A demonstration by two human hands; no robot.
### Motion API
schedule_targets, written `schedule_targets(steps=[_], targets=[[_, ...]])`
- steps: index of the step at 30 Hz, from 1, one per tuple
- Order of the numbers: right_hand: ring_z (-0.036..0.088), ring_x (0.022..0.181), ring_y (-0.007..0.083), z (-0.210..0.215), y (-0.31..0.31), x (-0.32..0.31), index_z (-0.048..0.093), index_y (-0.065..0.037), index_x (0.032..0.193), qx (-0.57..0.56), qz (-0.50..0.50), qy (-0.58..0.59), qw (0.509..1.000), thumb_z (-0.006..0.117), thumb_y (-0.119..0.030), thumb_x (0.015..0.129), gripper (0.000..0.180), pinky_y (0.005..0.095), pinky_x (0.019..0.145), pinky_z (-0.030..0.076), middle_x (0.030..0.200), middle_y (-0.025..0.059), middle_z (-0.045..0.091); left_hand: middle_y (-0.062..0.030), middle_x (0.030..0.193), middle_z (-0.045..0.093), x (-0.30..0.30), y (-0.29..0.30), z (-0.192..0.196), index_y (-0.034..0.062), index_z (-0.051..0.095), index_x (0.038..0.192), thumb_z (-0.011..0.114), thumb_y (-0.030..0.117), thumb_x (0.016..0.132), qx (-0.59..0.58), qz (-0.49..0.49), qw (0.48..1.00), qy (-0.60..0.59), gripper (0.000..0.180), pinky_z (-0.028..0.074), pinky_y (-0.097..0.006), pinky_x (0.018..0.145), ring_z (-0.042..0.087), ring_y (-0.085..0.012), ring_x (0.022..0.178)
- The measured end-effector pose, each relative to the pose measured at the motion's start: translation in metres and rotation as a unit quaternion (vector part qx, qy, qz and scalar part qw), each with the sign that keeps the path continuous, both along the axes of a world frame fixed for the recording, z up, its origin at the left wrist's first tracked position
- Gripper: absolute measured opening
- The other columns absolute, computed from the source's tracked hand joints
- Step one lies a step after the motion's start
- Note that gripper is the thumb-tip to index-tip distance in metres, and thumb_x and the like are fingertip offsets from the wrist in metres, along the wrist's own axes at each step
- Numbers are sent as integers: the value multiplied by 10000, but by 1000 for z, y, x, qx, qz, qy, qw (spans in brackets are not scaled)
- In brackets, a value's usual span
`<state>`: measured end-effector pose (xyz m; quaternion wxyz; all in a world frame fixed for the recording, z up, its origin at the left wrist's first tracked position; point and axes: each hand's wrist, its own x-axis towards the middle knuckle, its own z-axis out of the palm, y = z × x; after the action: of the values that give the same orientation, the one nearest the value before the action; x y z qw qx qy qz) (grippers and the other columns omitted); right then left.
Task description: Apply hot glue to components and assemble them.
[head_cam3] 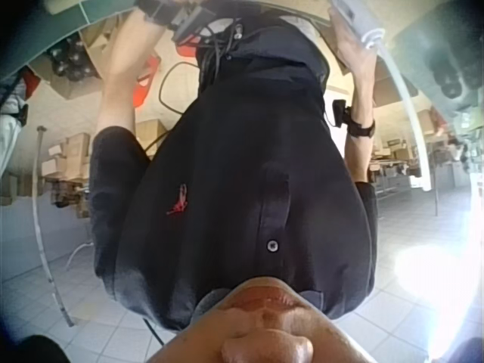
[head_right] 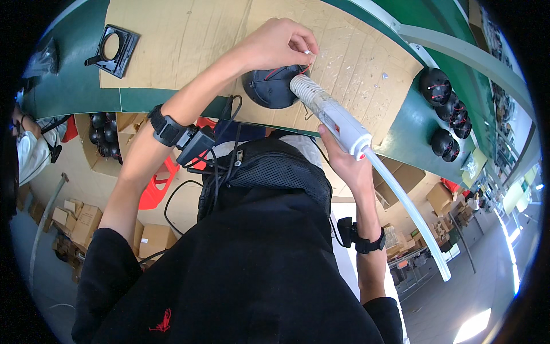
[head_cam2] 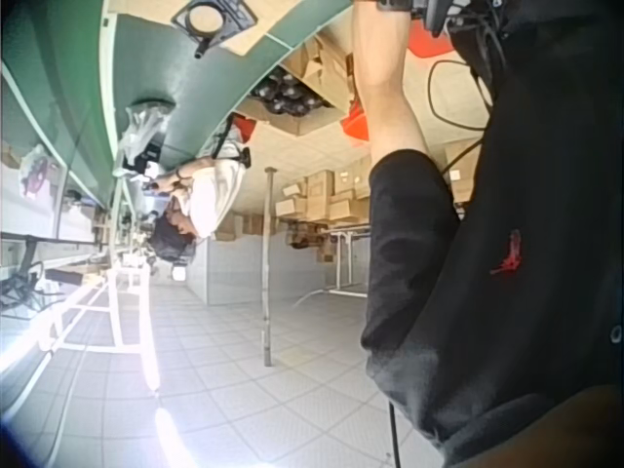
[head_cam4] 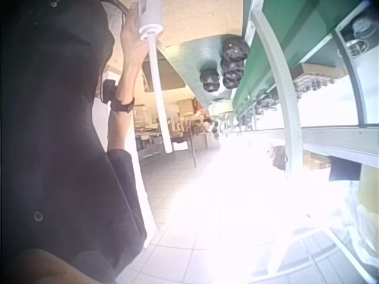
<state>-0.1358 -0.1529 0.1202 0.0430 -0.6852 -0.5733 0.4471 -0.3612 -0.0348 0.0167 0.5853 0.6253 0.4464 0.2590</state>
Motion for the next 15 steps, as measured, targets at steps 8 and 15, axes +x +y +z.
schedule_targets(steps=[8,15], targets=[[622,672,88,0,-1,2,644,-4,1112,-1,0,9,1000,720,-318,901,387,246,520,474,784,27,650,-77,797,729,-6,0,-5,37,727,951,743,181,792,-10,9,1000,-16,214,537,-272,782,672,-136,750],[668,887,223,10,3,-3,657,44,1121,-18,-34,11,999,716,-222,891,357,342,783,521,969,173,705,-70,824,724,-16,-3,1,35,716,992,737,180,803,-6,12,1000,-14,238,529,-277,766,667,-135,785]])
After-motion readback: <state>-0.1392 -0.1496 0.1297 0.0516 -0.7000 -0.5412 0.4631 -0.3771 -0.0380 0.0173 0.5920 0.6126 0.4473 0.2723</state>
